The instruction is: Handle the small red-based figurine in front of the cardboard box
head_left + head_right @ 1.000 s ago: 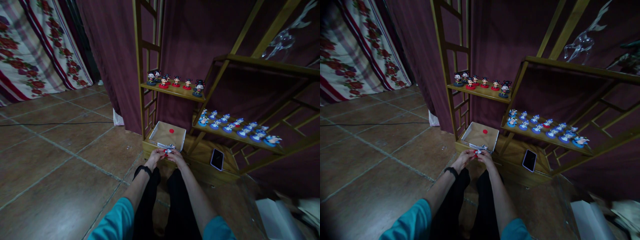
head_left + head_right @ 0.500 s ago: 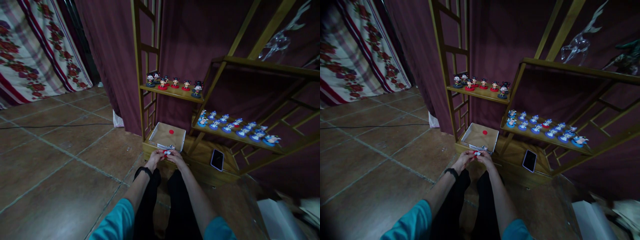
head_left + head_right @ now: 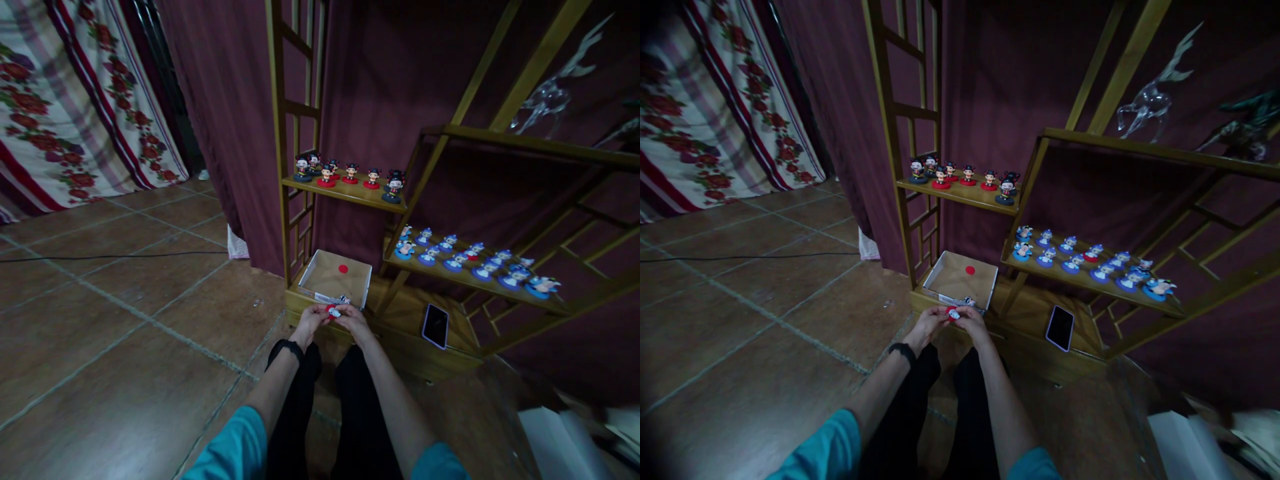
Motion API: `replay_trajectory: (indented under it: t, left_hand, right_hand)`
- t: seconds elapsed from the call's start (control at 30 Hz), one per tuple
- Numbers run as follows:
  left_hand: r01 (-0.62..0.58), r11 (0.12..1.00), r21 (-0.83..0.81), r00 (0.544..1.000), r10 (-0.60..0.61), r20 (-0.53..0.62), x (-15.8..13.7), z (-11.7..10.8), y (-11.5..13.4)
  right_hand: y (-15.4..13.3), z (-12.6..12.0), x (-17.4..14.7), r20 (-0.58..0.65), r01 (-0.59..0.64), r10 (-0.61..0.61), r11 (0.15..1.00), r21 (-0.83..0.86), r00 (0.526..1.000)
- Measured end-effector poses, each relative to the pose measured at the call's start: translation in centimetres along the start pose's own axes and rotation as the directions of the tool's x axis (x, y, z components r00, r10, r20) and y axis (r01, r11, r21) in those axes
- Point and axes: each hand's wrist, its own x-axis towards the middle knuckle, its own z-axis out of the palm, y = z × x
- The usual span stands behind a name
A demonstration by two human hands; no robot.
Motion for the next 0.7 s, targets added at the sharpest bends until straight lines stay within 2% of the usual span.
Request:
replay_trajectory:
  t: [0.17, 0.5, 0.7]
  left_hand:
    - [0.018, 1.0, -0.004, 1.0, -0.018, 0.024, -0.2, -0.2, 0.1]
    - [-0.095, 0.995, -0.021, 0.995, 0.096, 0.029, 0.2, -0.1, -0.4]
    - [-0.124, 0.992, -0.015, 0.992, 0.124, 0.033, -0.2, 0.0, -0.1]
  right_hand:
    - [-0.2, 0.2, -0.3, 0.02, 0.007, -0.007, 1.0, 0.002, 1.0]
    - [-1.4, 0.7, -0.9, 0.032, 0.006, -0.008, 0.997, 0.073, 0.999]
    - [-1.3, 0.8, -0.8, 0.008, 0.004, -0.004, 0.999, 0.035, 1.0]
